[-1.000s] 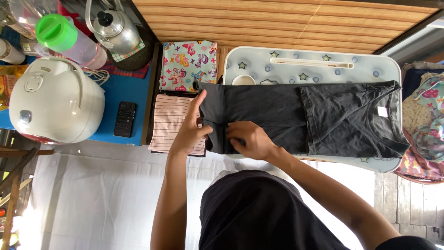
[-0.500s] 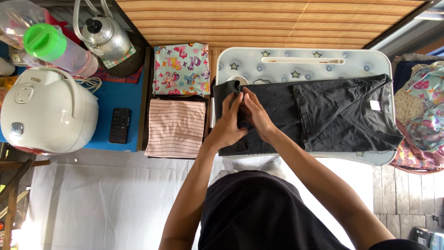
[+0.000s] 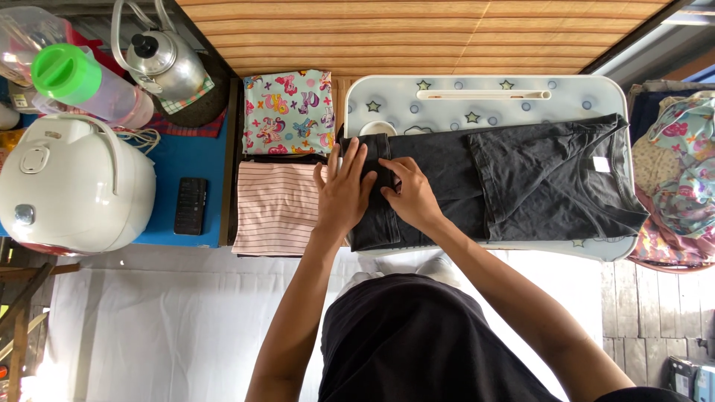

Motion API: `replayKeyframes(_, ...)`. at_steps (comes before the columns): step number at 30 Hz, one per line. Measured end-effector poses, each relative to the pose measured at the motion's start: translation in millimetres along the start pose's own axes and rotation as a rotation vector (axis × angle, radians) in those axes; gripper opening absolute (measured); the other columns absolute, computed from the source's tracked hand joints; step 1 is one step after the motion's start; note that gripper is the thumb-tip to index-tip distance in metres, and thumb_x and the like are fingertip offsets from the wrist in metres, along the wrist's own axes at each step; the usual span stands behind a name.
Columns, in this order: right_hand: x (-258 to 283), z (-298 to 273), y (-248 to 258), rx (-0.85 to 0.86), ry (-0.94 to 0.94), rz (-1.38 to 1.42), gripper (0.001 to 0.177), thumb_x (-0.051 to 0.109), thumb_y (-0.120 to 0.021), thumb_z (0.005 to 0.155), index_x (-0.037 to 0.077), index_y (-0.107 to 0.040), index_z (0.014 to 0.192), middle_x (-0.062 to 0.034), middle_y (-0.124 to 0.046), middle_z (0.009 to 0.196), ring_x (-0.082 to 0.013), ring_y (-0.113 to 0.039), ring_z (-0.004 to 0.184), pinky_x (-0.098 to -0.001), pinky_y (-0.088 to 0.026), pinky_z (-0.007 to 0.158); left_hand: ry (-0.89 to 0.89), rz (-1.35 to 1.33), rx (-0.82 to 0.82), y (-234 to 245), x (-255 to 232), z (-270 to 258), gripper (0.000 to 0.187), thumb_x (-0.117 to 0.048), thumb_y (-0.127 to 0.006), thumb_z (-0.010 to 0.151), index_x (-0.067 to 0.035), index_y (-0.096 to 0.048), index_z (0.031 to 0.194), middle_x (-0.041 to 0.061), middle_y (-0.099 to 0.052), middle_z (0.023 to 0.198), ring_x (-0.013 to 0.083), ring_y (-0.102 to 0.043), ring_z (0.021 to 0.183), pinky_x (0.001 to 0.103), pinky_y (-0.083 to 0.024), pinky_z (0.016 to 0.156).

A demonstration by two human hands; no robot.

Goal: The person folds a black t-shirt and a patterned cloth on a Cinnamoroll-themed folding board. The t-shirt is smoothed, folded in half, then folded again into a compact rectangle and placed aside. The patterned cloth is unfolded, smoothed, and folded into a smaller rectangle.

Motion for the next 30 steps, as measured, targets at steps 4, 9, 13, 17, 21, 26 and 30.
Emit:
replayKeyframes(4, 39.3, -11.1, 10.5, -0.221, 0.328, -0.446, 0.050, 0.012, -0.067, 0.087, 0.010, -0.064, 0.136, -0.0106, -0.051, 0.140, -0.0353, -0.050, 0.129, -0.0459, -0.051, 0.093, -0.035, 0.022, 0.040, -12.1, 2.5, -2.8, 0.055, -0.046, -0.038, 0.110, -0.020, -0.037, 0.159, 0.000, -0.024, 0.170, 0.0348, -0.014, 0.155, 0.066, -0.015, 0.115)
replayKeyframes(9, 46.0, -5.4, -3.2, -0.260, 0.468, -0.599, 0.054, 0.034, -0.046, 0.108, 0.010, -0.044, 0.156, -0.0123, -0.035, 0.165, -0.0338, -0.027, 0.153, -0.0516, -0.019, 0.122, 0.126, -0.132, -0.159, 7.7, 13.9, -6.4, 0.036, -0.032, -0.049, 0.105, -0.019, -0.052, 0.139, 0.004, -0.046, 0.139, 0.0315, -0.041, 0.128, 0.054, -0.030, 0.101)
replayKeyframes(13, 10.9, 7.2, -23.9, -0.182, 0.388, -0.698, 0.066, 0.050, -0.039, 0.110, 0.008, -0.037, 0.160, -0.0157, -0.036, 0.164, -0.0334, -0.022, 0.155, -0.0560, -0.002, 0.124, 0.304, -0.105, -0.322, 0.4, 43.5, -24.4, 0.023, -0.040, -0.071, 0.090, -0.020, -0.060, 0.095, -0.003, -0.058, 0.070, 0.0260, -0.065, 0.071, 0.041, -0.051, 0.065)
replayKeyframes(17, 14.4, 7.2, -26.7, -0.146, 0.354, -0.645, 0.065, 0.048, -0.038, 0.111, 0.009, -0.031, 0.163, -0.0147, -0.030, 0.167, -0.0333, -0.019, 0.156, -0.0568, -0.001, 0.124, 0.501, -0.310, -0.112, -21.7, 72.0, -33.9, 0.049, -0.062, -0.067, 0.088, -0.016, -0.060, 0.102, 0.008, -0.067, 0.088, 0.0336, -0.069, 0.087, 0.047, -0.053, 0.073)
replayKeyframes(21, 12.7, 10.9, -37.6, -0.132, 0.311, -0.641, 0.068, 0.053, -0.037, 0.109, 0.012, -0.027, 0.163, -0.0118, -0.026, 0.169, -0.0316, -0.016, 0.157, -0.0593, 0.000, 0.123, 0.652, -0.778, 0.017, -64.8, 105.7, -45.7, 0.043, -0.051, -0.078, 0.085, -0.011, -0.064, 0.090, 0.006, -0.064, 0.076, 0.0242, -0.066, 0.068, 0.036, -0.052, 0.060)
replayKeyframes(26, 29.9, 10.0, -52.6, -0.113, 0.300, -0.600, 0.068, 0.050, -0.037, 0.109, 0.010, -0.026, 0.163, -0.0155, -0.025, 0.168, -0.0338, -0.017, 0.156, -0.0622, 0.001, 0.122, 0.671, -1.046, 0.045, -56.2, 112.5, -54.1, 0.032, -0.038, -0.083, 0.088, -0.010, -0.068, 0.088, 0.000, -0.056, 0.069, 0.0103, -0.054, 0.054, 0.025, -0.043, 0.047)
replayKeyframes(30, 39.7, 10.7, -65.6, -0.078, 0.314, -0.627, 0.067, 0.049, -0.036, 0.109, 0.010, -0.026, 0.163, -0.0158, -0.020, 0.170, -0.0321, -0.016, 0.157, -0.0641, 0.000, 0.122, 0.704, -1.343, 0.085, -25.9, 94.2, -56.9, 0.033, -0.028, -0.076, 0.092, -0.007, -0.063, 0.113, 0.002, -0.063, 0.084, 0.0122, -0.063, 0.070, 0.027, -0.055, 0.062)
Point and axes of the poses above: each hand's wrist, its own z-axis towards the middle knuckle, its own y-axis out of the back of the hand, x = y × z, the point moved 7 cm from there along z, towards the middle knuckle
